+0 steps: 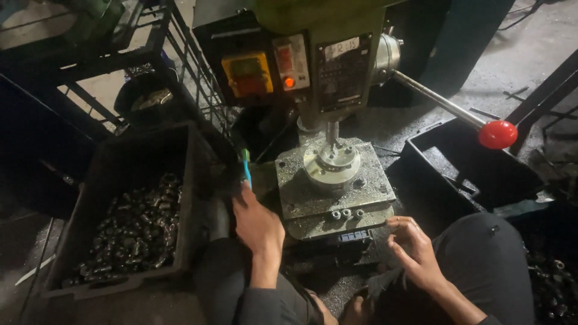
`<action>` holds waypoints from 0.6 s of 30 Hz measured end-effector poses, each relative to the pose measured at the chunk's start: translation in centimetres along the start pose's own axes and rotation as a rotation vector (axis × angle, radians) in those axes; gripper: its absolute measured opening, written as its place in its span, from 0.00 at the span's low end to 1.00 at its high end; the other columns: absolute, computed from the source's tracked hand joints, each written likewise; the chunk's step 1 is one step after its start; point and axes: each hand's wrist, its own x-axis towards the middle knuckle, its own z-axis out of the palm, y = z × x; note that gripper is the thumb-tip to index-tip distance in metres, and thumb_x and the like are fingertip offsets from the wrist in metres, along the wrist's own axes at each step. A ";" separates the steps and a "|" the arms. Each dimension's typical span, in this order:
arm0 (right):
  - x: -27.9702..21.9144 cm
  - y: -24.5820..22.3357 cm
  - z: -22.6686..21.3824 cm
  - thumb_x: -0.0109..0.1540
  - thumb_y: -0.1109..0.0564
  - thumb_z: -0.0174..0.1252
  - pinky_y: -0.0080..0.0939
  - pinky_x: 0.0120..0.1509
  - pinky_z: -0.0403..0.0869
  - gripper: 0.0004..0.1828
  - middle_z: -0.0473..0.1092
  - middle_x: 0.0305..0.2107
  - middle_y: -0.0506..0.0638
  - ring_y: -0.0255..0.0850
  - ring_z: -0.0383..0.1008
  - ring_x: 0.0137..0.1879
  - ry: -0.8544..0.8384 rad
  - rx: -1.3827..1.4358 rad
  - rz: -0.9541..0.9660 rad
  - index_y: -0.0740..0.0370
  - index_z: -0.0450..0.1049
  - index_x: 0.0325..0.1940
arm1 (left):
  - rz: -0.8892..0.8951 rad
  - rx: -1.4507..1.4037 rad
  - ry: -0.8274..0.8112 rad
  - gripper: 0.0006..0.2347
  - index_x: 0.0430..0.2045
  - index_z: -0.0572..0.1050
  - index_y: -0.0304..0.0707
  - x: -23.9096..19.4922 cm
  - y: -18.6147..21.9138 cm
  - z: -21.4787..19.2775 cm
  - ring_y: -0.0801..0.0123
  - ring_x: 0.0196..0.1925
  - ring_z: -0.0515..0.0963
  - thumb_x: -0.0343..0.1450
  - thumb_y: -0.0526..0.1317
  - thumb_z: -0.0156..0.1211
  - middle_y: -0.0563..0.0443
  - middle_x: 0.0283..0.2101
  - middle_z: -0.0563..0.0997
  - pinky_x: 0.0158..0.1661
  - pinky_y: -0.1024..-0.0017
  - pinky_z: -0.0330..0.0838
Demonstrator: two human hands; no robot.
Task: Operating a manual drill press to process small metal components by loading them into a fixture and pulling the lever.
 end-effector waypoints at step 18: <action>0.3 1.1 -1.1 0.62 0.56 0.59 0.34 0.45 0.76 0.13 0.70 0.52 0.53 0.36 0.75 0.38 0.090 0.054 0.006 0.63 0.76 0.49 | 0.036 0.273 -0.102 0.17 0.59 0.67 0.43 0.5 -0.8 3.0 0.51 0.49 0.76 0.73 0.31 0.49 0.41 0.46 0.74 0.34 0.58 0.82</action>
